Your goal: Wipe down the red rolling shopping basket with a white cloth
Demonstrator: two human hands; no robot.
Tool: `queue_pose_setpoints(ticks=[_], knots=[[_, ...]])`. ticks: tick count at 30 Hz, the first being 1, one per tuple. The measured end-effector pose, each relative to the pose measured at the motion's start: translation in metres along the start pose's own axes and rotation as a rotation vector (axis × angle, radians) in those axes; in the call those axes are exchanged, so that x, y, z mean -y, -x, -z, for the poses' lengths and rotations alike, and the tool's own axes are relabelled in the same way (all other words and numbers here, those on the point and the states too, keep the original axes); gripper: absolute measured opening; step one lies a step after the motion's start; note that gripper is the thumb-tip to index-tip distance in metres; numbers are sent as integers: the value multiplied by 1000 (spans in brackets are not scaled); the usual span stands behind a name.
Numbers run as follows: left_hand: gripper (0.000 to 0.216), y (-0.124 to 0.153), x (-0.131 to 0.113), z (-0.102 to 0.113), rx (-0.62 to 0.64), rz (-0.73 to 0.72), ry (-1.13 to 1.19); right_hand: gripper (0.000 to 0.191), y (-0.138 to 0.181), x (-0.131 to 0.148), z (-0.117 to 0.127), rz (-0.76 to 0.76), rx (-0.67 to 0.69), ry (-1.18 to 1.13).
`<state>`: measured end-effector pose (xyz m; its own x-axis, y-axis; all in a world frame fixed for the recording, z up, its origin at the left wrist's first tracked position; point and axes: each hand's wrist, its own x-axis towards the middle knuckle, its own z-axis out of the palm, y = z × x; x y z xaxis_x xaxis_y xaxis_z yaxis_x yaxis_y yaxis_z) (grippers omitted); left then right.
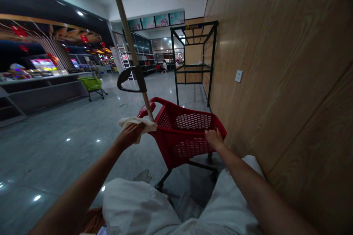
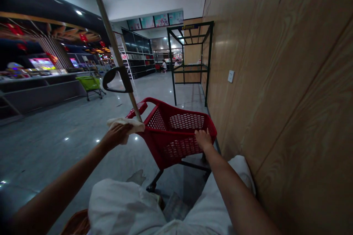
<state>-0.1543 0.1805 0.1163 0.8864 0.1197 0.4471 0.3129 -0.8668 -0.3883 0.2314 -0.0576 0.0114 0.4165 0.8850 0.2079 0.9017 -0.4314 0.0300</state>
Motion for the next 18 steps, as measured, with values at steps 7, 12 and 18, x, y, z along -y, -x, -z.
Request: queue_pose_setpoints(ticks=[7,12,18], knots=[[24,-62,-6,-14,3,266,-49,49,-13,64,13,170,-21,-158],[26,-82,-46,-8,50,340,-54,82,-30,155,28,275,-4,-404],[24,-87,-92,-1,-6,447,-64,89,-36,213,38,198,-226,-548]])
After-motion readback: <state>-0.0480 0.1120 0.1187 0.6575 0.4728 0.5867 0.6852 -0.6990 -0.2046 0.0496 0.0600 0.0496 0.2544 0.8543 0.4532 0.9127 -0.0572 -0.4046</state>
